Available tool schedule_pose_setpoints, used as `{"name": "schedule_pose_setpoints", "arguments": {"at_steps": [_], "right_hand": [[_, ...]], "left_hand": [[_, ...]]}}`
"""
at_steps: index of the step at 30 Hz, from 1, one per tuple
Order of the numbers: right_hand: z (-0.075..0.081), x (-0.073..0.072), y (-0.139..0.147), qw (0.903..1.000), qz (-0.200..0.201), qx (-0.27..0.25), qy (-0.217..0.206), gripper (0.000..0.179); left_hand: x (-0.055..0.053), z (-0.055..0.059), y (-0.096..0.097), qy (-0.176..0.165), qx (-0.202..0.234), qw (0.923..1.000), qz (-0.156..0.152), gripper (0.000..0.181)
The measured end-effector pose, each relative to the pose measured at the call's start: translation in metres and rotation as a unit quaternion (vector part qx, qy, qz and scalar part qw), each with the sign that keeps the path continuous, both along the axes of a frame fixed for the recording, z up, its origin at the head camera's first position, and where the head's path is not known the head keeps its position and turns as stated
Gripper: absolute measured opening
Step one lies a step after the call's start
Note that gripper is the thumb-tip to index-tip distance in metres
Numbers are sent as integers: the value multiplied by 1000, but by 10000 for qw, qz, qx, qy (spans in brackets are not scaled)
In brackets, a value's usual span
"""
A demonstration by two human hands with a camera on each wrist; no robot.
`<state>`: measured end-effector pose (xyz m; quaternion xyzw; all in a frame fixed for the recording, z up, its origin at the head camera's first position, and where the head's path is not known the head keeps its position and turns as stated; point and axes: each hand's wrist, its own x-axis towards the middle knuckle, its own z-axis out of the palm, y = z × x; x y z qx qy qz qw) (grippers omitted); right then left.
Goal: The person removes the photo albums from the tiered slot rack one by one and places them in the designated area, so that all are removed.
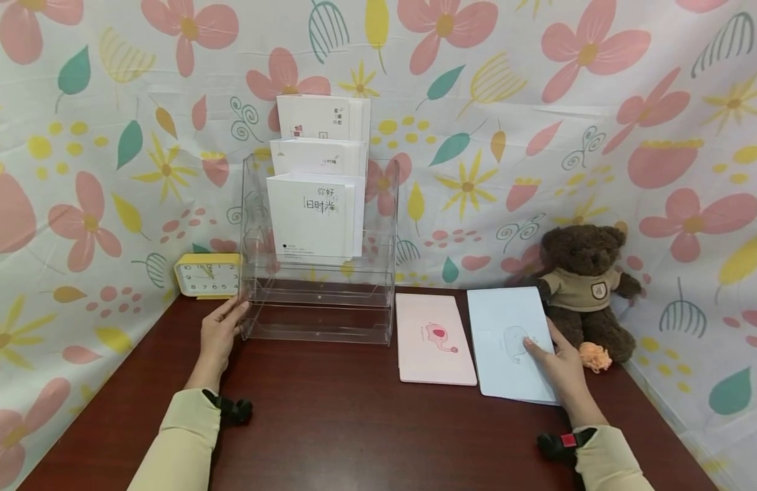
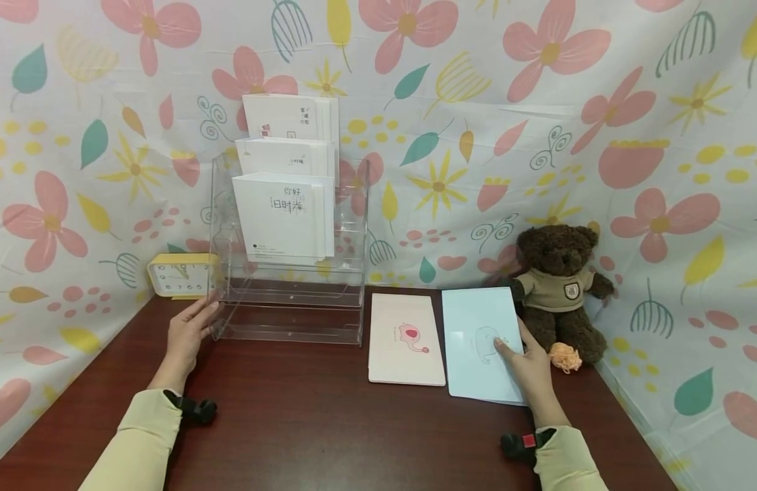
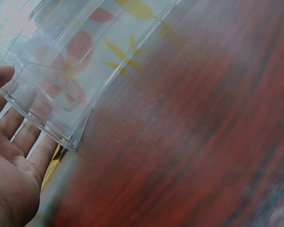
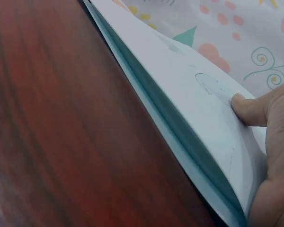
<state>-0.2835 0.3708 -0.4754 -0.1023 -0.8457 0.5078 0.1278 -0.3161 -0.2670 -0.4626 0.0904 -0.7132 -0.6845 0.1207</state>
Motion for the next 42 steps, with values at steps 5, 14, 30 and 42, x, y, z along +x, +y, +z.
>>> {"name": "schedule_pose_setpoints", "arguments": {"at_steps": [5, 14, 30, 42], "right_hand": [[-1, -1, -2, 9999, -90, -50, -128, 83], [-3, -3, -1, 9991, -61, 346, -226, 86], [-4, -7, -9, 9870, -147, 1586, -202, 79], [-2, -7, -12, 9806, -84, 1906, -455, 84]], "left_hand": [[0, 1, 0, -13, -3, 10000, 20, 66], [-1, -1, 0, -6, -5, 10000, 20, 67], [2, -1, 1, -28, 16, 10000, -51, 66], [1, 0, 2, 18, 31, 10000, 37, 65]]}}
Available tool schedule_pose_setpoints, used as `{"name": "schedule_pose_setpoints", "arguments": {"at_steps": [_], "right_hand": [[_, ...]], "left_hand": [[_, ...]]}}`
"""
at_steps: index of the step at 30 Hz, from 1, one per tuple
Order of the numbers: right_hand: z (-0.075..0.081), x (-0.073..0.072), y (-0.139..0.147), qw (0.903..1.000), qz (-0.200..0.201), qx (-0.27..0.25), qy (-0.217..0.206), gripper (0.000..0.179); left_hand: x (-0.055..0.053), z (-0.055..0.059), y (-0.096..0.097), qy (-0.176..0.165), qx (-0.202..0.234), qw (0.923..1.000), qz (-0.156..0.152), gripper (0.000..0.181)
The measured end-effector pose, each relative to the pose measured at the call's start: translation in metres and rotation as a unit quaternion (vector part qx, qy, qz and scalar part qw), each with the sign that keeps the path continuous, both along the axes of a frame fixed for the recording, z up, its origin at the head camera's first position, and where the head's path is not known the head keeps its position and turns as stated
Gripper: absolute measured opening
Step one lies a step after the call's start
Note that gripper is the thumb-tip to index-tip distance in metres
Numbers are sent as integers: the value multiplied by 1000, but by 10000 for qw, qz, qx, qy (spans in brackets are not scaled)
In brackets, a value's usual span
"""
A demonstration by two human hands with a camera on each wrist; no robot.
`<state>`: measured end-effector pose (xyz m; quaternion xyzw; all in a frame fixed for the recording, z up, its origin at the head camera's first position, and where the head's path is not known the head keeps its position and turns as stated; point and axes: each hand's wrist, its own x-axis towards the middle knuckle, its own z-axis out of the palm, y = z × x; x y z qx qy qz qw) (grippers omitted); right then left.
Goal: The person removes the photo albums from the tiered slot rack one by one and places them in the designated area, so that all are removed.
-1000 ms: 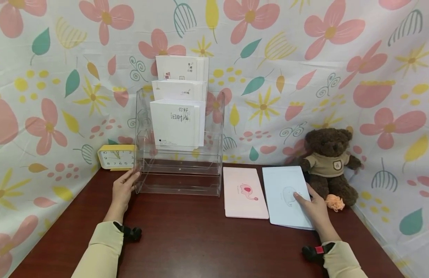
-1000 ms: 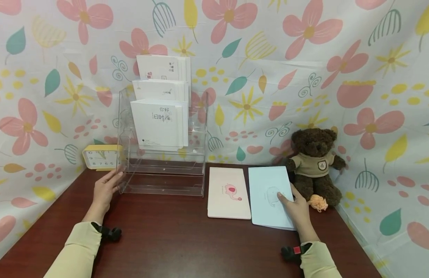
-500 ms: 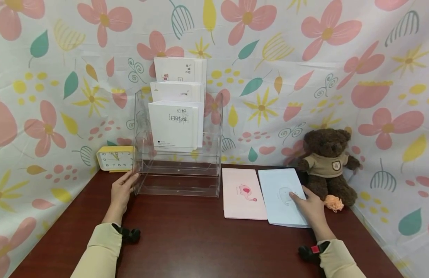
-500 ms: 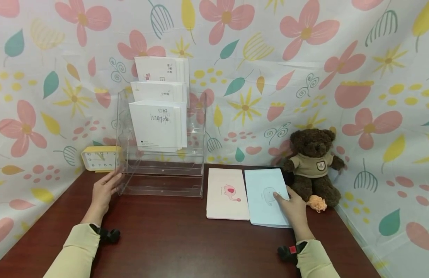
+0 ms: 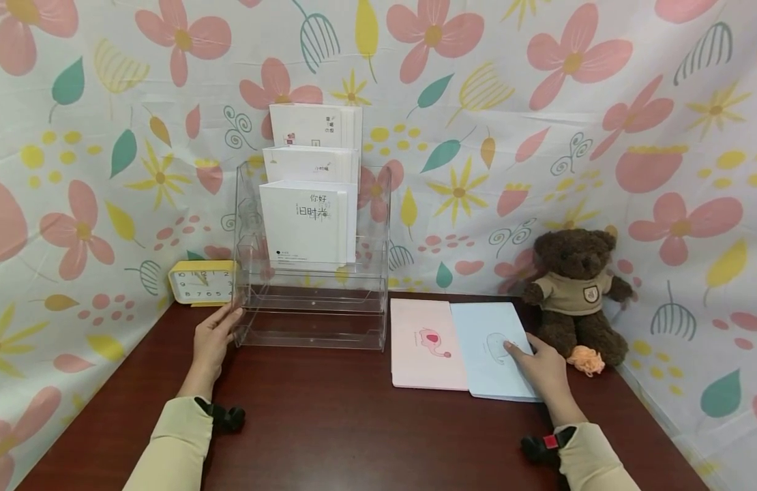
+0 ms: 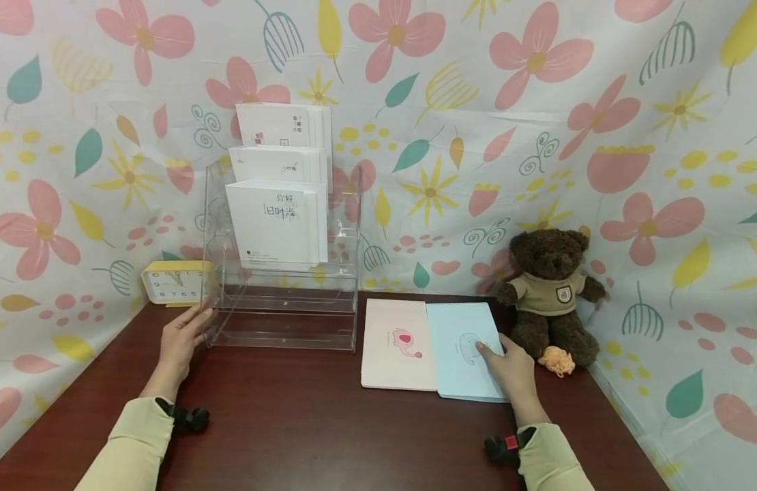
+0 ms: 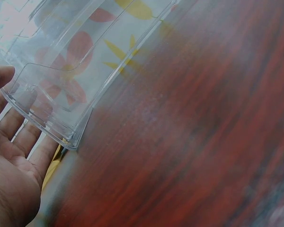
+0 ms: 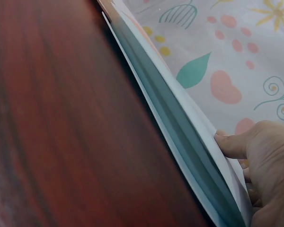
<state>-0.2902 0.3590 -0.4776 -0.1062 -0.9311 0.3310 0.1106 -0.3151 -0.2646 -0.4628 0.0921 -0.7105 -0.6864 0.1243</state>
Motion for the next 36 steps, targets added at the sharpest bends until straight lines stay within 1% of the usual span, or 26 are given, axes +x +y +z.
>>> {"name": "schedule_pose_setpoints", "arguments": {"at_steps": [9, 14, 19, 24, 29, 32, 36], "right_hand": [[3, 0, 2, 9998, 72, 74, -197, 87], [3, -1, 3, 9999, 26, 120, -114, 86], [3, -2, 2, 9998, -104, 107, -132, 85], [4, -4, 0, 9998, -117, 157, -60, 82], [2, -3, -1, 9998, -40, 214, 13, 76], [-1, -1, -1, 9997, -33, 217, 104, 69], [-2, 0, -1, 9995, -140, 68, 271, 62]], "left_hand": [[0, 0, 1, 79, 38, 9999, -76, 64], [-1, 2, 1, 117, 63, 9998, -117, 64], [-2, 3, 1, 116, 25, 9999, -49, 62], [-3, 2, -1, 120, 2, 9999, -66, 62], [-2, -2, -4, 1, -18, 10000, -77, 62], [-1, -3, -3, 16, -26, 10000, -79, 61], [-1, -2, -2, 49, -120, 9999, -45, 62]]}}
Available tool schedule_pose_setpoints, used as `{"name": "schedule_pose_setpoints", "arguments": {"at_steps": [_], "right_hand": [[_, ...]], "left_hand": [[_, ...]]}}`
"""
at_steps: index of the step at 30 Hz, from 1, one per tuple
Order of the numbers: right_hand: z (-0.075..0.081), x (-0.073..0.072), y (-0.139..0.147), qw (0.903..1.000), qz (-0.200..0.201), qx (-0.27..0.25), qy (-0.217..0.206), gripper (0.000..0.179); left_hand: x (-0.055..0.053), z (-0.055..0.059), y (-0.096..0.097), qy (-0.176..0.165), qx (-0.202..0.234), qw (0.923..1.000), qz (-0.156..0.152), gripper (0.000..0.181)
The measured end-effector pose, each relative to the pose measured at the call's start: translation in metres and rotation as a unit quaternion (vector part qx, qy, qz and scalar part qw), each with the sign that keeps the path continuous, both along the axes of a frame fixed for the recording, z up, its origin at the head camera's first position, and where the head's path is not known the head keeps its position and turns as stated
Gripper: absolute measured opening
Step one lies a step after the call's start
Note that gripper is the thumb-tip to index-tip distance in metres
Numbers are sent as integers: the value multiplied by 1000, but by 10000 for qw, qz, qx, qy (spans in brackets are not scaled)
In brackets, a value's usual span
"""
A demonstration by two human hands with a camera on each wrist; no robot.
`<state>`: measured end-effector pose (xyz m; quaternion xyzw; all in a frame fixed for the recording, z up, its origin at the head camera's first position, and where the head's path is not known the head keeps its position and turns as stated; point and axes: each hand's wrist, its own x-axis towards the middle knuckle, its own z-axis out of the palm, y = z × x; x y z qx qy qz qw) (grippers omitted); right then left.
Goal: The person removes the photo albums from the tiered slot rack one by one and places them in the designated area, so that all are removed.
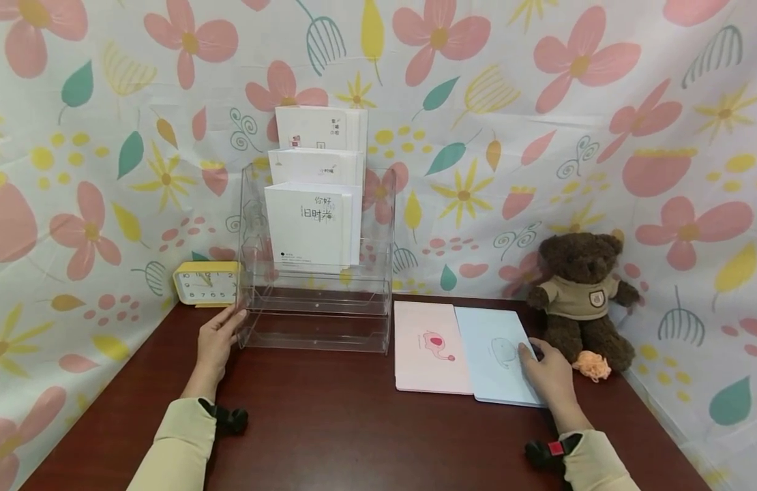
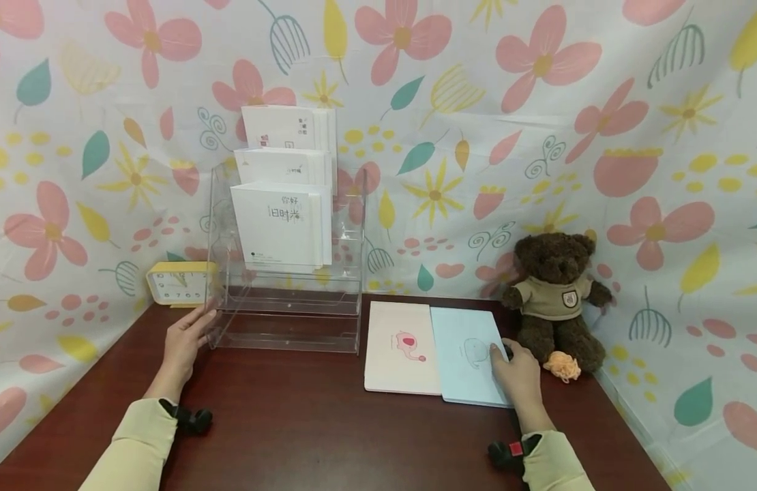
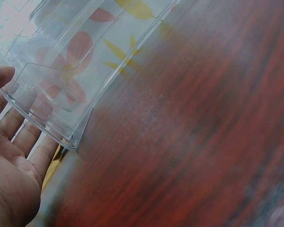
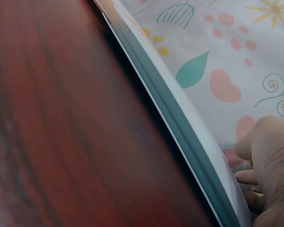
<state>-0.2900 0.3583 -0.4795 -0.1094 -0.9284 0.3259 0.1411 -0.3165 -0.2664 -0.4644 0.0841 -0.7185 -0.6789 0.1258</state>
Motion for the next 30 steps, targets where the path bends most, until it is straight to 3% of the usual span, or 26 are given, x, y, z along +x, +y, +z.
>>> {"name": "schedule_pose_setpoints", "arguments": {"at_steps": [4, 10, 15, 24, 30], "right_hand": [[0, -1, -1, 9996, -108, -201, 167, 63], [2, 0, -3, 9993, -50, -371, 73, 70], [6, 1, -3, 9975, 427, -354, 448, 68], [10, 3, -9, 9842, 1419, -120, 1050, 59], [13, 1, -13, 9832, 1645, 110, 782, 62]], "left_hand": [[-1, 0, 1, 82, 2, 10000, -10, 63], [-1, -1, 0, -21, 95, 10000, 16, 63], [-1, -2, -1, -51, 65, 10000, 23, 67], [-3, -4, 0, -29, 41, 9999, 107, 64], [-4, -4, -1, 29, 21, 9999, 96, 65]]}}
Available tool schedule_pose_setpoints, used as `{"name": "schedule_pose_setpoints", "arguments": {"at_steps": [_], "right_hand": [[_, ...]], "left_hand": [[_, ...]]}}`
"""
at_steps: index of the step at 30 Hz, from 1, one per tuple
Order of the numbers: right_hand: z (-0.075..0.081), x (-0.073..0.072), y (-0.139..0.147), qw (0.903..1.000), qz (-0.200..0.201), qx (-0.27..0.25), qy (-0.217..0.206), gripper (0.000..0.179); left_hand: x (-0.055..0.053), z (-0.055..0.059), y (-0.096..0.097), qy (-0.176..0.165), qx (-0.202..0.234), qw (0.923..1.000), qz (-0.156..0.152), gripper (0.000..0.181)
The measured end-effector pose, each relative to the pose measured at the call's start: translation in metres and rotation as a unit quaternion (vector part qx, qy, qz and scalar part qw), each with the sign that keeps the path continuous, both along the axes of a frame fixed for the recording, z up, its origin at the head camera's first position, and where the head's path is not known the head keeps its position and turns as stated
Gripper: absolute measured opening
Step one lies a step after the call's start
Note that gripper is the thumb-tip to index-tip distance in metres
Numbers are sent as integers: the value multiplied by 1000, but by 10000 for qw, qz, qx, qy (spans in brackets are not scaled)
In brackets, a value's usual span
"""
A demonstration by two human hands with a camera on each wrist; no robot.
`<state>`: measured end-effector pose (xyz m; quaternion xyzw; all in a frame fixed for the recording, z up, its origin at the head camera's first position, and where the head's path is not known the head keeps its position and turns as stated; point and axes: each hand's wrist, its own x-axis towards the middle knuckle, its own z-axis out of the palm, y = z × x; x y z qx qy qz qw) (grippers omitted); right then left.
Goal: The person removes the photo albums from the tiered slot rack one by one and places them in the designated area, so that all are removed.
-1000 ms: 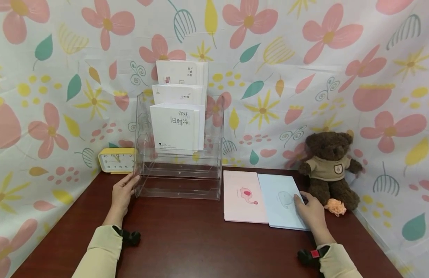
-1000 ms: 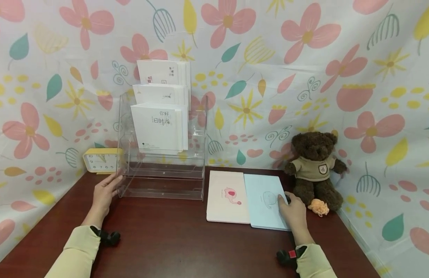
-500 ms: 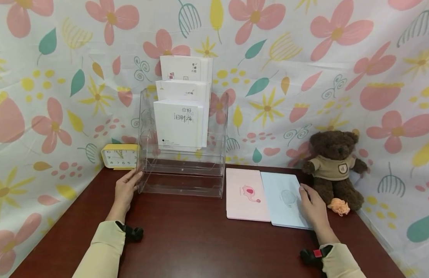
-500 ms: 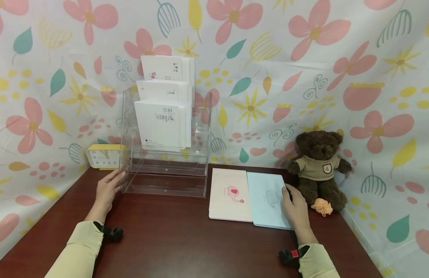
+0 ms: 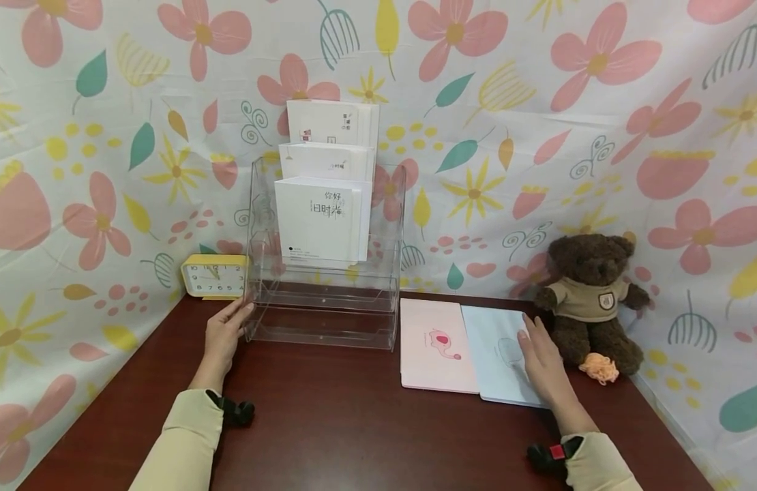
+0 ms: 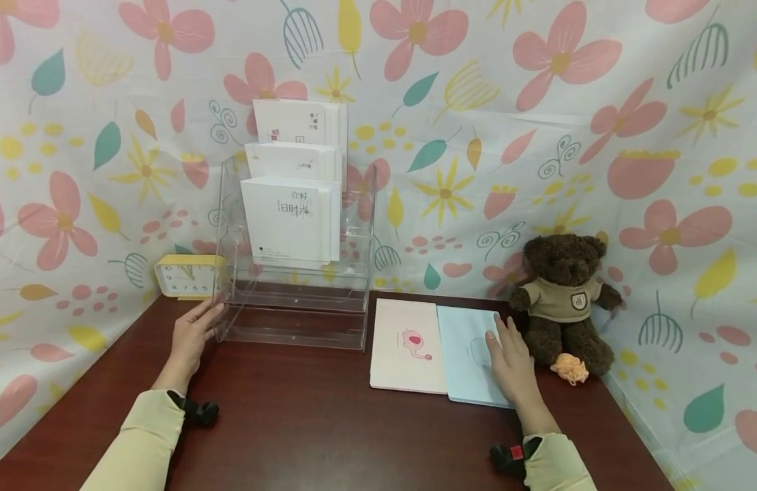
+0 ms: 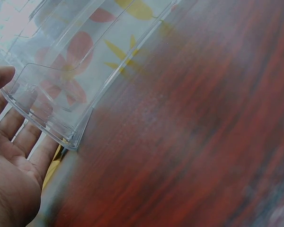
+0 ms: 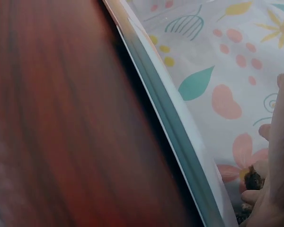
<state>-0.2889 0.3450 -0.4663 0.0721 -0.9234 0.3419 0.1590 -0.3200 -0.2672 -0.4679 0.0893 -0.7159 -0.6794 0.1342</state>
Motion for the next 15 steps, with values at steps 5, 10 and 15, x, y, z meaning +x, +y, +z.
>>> {"name": "schedule_pose_setpoints", "arguments": {"at_steps": [5, 10, 15], "right_hand": [[3, -1, -7, 9992, -64, 229, -318, 66], [3, 4, -16, 9984, 79, 542, -101, 64], [18, 9, -41, 9913, 303, 1142, 585, 65]], "left_hand": [[0, 2, -3, 35, 54, 10000, -6, 66], [1, -1, -2, 54, 62, 10000, -42, 63], [-1, 0, 0, 143, 106, 9998, -42, 63]]}}
